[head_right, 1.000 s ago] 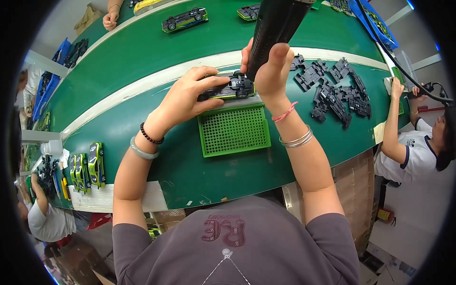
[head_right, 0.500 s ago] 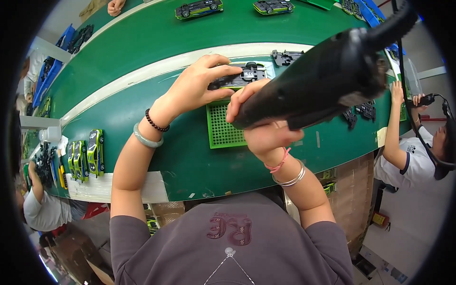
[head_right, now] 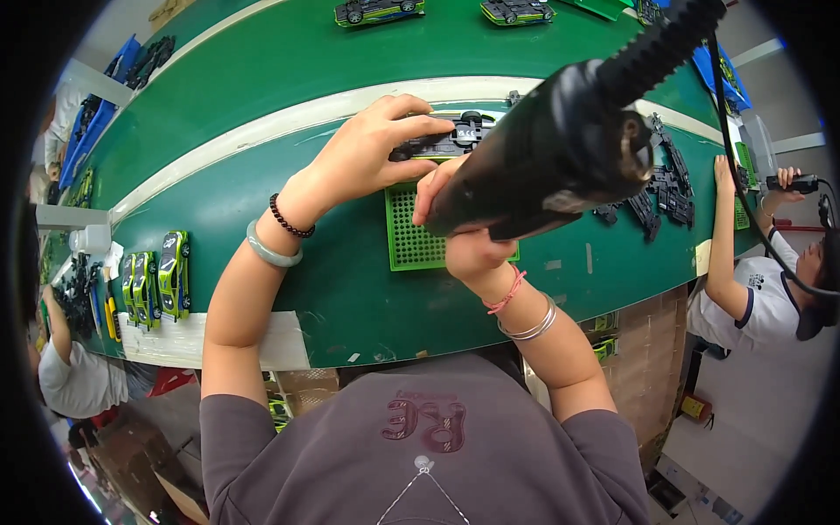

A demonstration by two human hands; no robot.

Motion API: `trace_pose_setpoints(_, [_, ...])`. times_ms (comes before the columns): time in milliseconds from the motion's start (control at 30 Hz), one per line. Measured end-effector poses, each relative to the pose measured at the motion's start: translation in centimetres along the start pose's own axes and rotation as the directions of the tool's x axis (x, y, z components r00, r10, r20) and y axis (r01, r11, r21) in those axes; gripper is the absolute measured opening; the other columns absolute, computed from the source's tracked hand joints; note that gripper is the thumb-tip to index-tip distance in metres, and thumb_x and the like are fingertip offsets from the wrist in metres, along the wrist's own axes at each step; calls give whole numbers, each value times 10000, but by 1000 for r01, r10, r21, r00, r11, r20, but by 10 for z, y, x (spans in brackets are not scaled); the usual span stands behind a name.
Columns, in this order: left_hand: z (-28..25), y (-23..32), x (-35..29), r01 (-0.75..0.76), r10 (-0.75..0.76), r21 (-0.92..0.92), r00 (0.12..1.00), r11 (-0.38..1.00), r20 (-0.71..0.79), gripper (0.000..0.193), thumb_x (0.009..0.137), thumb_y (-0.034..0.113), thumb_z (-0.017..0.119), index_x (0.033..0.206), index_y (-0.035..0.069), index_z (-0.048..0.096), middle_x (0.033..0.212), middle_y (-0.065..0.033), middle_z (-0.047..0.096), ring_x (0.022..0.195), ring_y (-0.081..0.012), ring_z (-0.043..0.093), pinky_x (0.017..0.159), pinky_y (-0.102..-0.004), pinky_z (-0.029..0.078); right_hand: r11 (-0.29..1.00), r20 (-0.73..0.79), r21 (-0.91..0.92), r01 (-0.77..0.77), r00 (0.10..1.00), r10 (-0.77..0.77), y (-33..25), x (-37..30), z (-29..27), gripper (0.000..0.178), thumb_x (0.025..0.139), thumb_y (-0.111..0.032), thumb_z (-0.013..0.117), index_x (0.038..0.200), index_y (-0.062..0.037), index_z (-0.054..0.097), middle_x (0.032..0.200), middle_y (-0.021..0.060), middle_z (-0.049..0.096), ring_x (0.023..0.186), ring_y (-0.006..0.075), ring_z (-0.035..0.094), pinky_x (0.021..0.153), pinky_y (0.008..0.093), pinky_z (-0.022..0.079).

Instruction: The person assembles toy cars along a conveyor line by driving screws into them with an electric screwdriver, then places the finished toy cars into a packaging tray.

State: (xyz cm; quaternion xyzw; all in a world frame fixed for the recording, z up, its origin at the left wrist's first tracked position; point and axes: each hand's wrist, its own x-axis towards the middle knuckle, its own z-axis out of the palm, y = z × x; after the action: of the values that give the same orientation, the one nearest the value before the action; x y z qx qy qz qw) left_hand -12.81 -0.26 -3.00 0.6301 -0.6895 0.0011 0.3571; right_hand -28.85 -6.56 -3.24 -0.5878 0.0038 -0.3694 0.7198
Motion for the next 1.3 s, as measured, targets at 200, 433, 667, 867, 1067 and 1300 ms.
trace_pose_setpoints(200, [-6,-1,0,-8,8,-4,1000,1000,17,505,677,251,732,1139,125,570,1073,-122,546,989,-303,523,875,-383,435,983,-53,-119,-140,990,134,-6,2,9,1022,530,-949,203,857,-10,437,641,102,504,517,177,513,485,279,448])
trace_pose_setpoints(433, [-51,-10,-7,192,-196,40,950,981,244,685,657,282,763,1219,41,454,1137,-150,530,1083,-321,491,946,-379,386,993,-81,100,58,995,-50,-36,29,12,1057,505,-959,153,844,2,433,643,109,513,502,183,510,480,285,458])
trace_pose_setpoints(667, [-46,-20,-8,166,-166,22,950,986,265,600,601,283,794,1053,1,517,1022,-185,583,996,-334,529,859,-382,438,988,-12,-107,114,993,-116,-27,87,39,1030,559,-938,168,827,10,471,613,123,517,504,205,518,475,298,452])
trace_pose_setpoints(867, [-42,-26,-10,89,-75,-49,969,995,235,631,599,258,796,1097,-1,508,1039,-176,590,1018,-335,530,878,-395,435,987,16,-122,104,995,-103,-2,98,43,976,601,-914,219,835,-3,478,620,120,520,513,194,523,477,285,446])
trace_pose_setpoints(1067, [-47,-18,-7,170,-149,-53,950,984,275,635,598,242,794,1127,43,503,1035,-175,595,1002,-352,535,857,-406,443,991,58,-115,74,996,-68,13,97,39,916,634,-887,276,837,-16,473,624,94,509,513,179,513,486,277,444])
trace_pose_setpoints(1300, [-52,-16,-5,239,-191,-133,935,962,299,539,589,222,798,1034,39,556,999,-170,609,979,-352,547,838,-403,446,987,56,-80,140,989,-136,26,100,43,819,755,-776,355,692,23,527,519,54,512,449,114,521,419,227,398])
